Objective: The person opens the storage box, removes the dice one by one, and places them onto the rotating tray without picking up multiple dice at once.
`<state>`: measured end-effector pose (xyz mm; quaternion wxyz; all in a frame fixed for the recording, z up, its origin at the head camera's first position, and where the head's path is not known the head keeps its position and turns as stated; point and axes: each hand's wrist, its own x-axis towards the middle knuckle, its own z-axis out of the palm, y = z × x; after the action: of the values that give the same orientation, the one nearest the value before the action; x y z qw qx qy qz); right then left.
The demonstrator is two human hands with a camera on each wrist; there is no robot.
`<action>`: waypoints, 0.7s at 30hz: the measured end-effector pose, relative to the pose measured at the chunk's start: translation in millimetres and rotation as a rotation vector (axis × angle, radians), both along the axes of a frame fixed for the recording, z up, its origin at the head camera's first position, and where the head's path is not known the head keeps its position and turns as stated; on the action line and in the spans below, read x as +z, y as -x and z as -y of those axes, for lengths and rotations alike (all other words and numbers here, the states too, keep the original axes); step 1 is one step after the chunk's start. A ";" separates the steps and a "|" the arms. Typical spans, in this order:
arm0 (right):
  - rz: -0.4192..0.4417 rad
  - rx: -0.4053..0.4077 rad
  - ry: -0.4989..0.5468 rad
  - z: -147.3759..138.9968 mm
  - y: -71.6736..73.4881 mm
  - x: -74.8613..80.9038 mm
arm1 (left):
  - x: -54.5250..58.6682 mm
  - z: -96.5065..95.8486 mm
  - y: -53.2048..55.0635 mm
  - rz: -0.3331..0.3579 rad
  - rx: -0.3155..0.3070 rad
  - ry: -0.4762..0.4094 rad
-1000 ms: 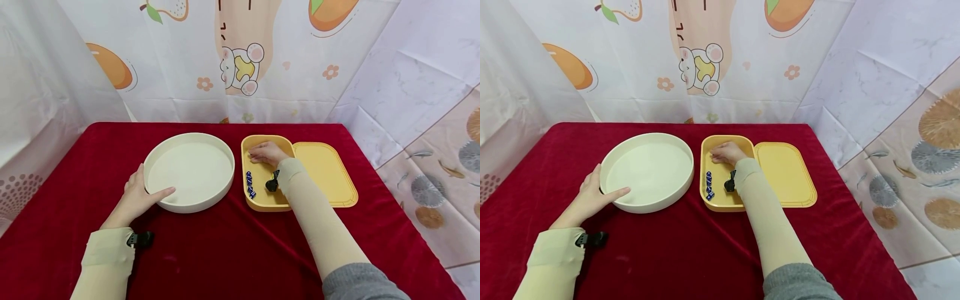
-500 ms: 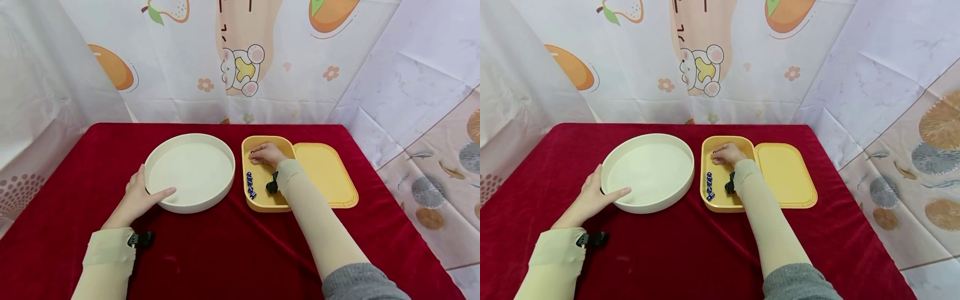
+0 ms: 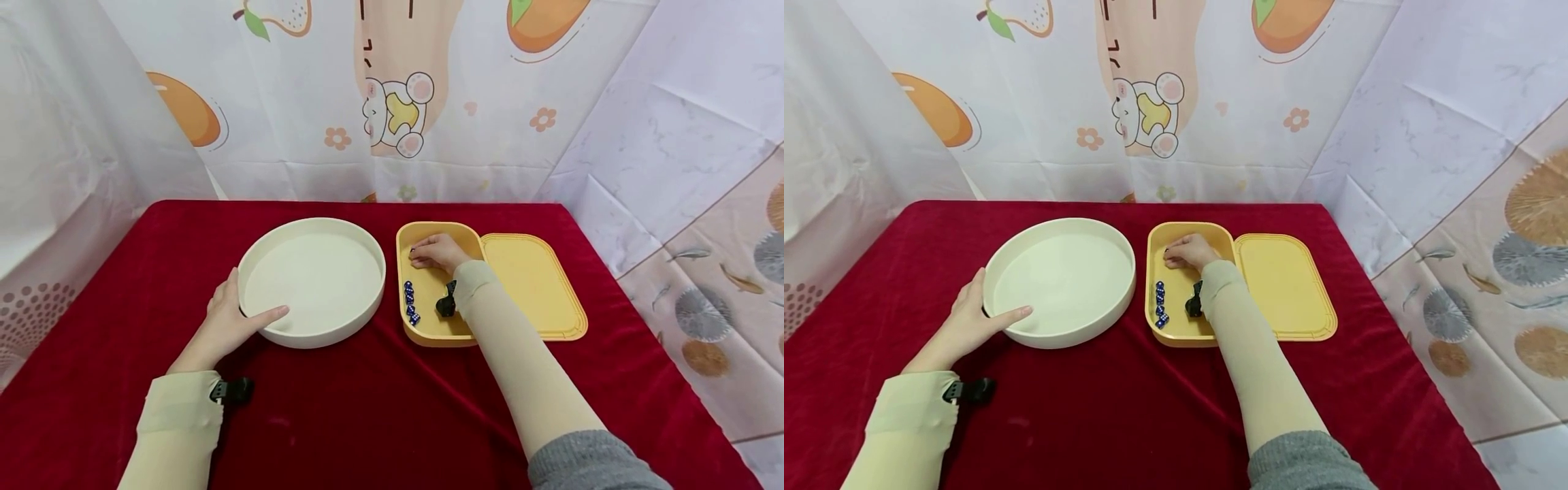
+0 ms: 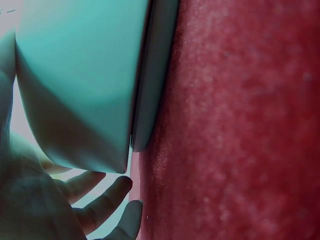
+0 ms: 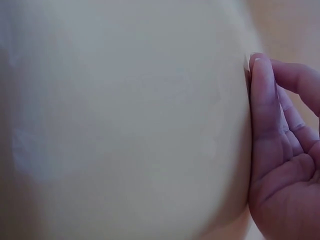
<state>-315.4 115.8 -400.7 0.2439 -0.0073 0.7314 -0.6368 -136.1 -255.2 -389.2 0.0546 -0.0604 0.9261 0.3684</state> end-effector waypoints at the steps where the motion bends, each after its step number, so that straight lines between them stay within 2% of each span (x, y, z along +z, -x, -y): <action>1: -0.002 -0.001 -0.002 -0.7 0.3 -0.5 | 0.1 -0.5 0.1 -0.001 0.000 -0.001; 7: -0.003 0.002 0.014 -3.4 4.6 -6.0 | 0.3 -1.0 -0.6 0.006 0.002 -0.005; 13: -0.022 0.006 0.021 -2.2 0.1 2.0 | -0.3 2.0 0.2 0.004 -0.009 -0.005; 21: -0.015 -0.033 0.078 -0.9 2.8 7.1 | 0.1 0.9 0.9 0.001 -0.006 -0.022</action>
<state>-318.3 116.7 -393.6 0.2273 -0.0094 0.7079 -0.6687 -136.9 -256.0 -389.2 0.0569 -0.0572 0.9221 0.3784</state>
